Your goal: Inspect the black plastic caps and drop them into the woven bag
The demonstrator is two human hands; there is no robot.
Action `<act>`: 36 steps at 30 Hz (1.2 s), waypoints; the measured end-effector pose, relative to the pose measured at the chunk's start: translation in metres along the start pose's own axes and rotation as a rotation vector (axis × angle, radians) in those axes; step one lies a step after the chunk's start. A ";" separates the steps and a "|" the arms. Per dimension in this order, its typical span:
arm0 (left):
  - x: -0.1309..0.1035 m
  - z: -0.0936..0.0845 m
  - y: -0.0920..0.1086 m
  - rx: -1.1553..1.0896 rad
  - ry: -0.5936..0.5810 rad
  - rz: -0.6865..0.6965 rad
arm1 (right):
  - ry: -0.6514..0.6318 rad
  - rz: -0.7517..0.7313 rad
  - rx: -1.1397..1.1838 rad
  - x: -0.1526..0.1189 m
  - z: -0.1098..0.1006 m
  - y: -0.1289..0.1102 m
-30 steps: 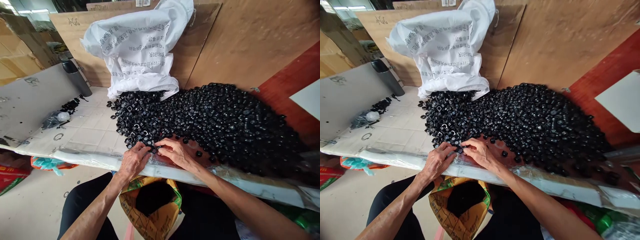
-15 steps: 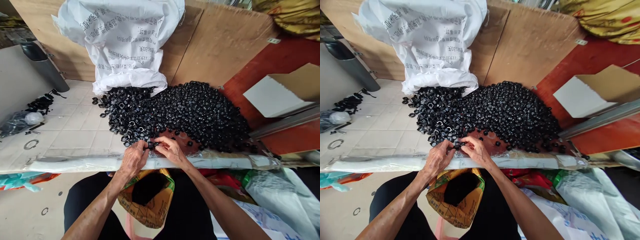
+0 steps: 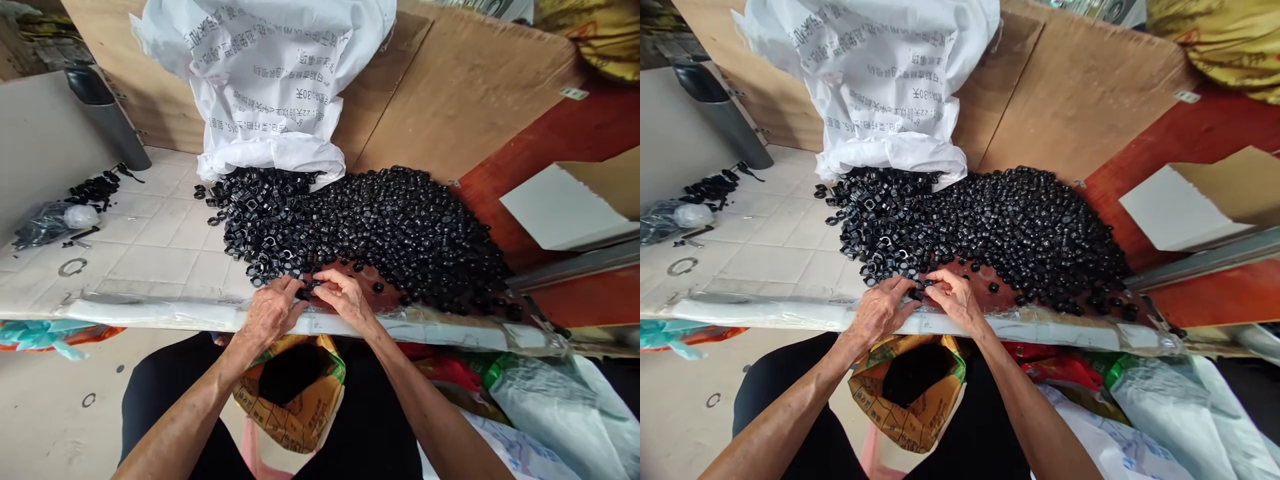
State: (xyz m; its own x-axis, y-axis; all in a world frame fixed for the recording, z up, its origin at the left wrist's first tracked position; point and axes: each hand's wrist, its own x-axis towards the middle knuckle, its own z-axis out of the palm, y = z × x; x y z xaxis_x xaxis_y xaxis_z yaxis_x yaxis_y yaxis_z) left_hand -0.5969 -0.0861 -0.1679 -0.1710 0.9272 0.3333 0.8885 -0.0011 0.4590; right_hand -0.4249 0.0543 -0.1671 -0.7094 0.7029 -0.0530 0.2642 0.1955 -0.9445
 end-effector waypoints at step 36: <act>-0.010 -0.018 -0.008 -0.790 0.152 -0.150 | 0.063 0.024 0.409 -0.034 0.045 -0.020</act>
State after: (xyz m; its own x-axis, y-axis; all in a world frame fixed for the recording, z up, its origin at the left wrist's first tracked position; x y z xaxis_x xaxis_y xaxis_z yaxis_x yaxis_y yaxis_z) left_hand -0.6103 -0.1018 -0.1604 -0.3703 0.8778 0.3038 0.2986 -0.1972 0.9338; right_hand -0.4355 -0.0041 -0.1613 -0.6615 0.7468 -0.0682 -0.0106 -0.1002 -0.9949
